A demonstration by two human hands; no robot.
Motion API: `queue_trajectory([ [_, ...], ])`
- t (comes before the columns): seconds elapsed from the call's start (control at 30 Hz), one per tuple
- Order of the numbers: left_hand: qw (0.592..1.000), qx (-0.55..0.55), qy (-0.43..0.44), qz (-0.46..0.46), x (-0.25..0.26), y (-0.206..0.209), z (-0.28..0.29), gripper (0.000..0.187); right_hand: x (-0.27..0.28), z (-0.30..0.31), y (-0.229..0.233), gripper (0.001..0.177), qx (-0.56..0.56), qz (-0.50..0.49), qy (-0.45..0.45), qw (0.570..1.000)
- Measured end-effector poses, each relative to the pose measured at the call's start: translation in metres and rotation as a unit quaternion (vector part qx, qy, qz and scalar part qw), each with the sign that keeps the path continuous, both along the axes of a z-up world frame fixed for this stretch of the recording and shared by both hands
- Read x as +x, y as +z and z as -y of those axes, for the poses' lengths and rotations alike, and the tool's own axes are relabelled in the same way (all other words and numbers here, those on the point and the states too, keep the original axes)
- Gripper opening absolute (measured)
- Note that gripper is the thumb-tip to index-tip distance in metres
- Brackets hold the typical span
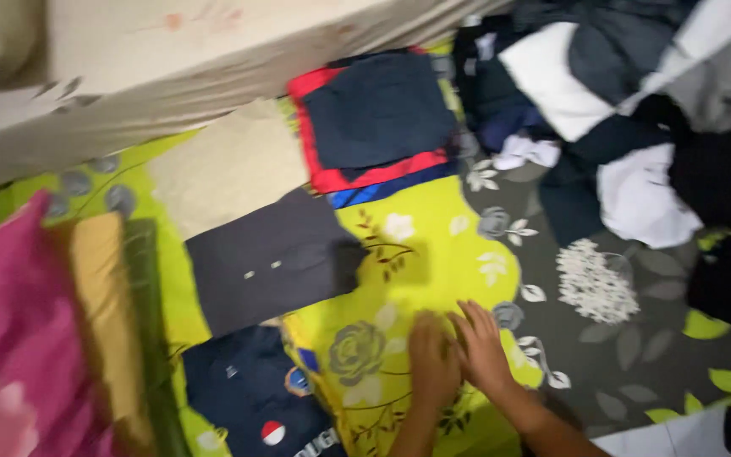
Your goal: Folding various items of laundry including shirts and pants on a bed.
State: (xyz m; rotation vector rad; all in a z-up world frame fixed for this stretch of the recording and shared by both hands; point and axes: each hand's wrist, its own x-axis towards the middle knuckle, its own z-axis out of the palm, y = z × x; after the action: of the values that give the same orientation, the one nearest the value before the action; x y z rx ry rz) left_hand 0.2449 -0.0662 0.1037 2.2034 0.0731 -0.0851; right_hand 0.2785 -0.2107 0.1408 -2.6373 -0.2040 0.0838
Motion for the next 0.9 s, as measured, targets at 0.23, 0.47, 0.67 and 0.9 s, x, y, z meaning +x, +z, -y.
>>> queue_trajectory([
  [0.23,0.969,-0.141,-0.128,-0.156,0.060,0.048,0.128,0.062,-0.013,0.137,-0.002,0.051,0.164,-0.064,-0.132,0.975],
  [0.47,0.981,0.068,-0.175,-0.058,0.131,0.004,0.246,0.091,0.112,0.341,0.012,0.043,0.102,0.176,-0.176,0.963],
  [0.67,0.844,0.237,-0.203,-0.437,0.160,0.006,0.321,0.132,0.236,0.522,0.007,0.044,0.136,0.126,-0.338,0.923],
  [0.9,0.829,0.272,-0.196,-0.448,0.167,-0.001,0.333,0.138,0.296,0.561,0.047,0.079,-0.138,0.074,-0.265,0.951],
])
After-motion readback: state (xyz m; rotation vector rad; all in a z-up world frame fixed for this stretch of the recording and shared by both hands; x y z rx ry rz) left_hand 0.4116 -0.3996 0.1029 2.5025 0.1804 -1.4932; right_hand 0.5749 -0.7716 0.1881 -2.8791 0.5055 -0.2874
